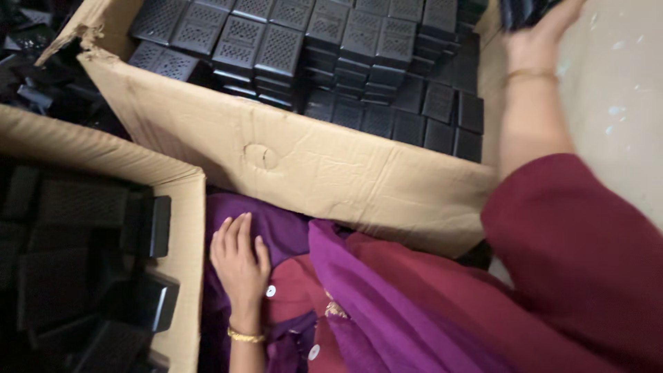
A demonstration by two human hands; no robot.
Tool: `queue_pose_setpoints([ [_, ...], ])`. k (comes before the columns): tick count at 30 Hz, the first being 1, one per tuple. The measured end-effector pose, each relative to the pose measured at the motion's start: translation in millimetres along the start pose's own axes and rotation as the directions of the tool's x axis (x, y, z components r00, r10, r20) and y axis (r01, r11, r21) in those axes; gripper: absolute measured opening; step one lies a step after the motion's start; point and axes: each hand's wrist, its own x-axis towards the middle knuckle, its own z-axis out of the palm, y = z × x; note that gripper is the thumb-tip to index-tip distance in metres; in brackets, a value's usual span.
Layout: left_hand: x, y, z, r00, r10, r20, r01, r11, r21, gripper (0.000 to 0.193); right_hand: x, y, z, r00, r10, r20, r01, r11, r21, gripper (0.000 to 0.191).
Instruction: The person sits on the floor among a large pile of black plastic boxes and sorts them, stacking several at a time and placing the stacks into cardboard cartons, arranging the boxes neatly inside the cartons.
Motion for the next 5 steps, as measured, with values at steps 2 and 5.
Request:
queue_pose_setpoints([
  [2, -2.9, -3.2, 4.0, 1.0, -0.013, 0.016, 0.013, 1.0, 0.006, 0.042, 10.3, 37.5, -18.5, 0.995, 0.075, -0.058, -0.069, 0.993, 0.097, 0.056],
  [5, -6.5, -6.8, 12.0, 0.998, -0.033, 0.051, 0.03, 0.998, 0.05, 0.043, 5.9, 81.0, -37.2, 0.987, 0.108, -0.119, -0.082, 0.974, 0.21, 0.054],
])
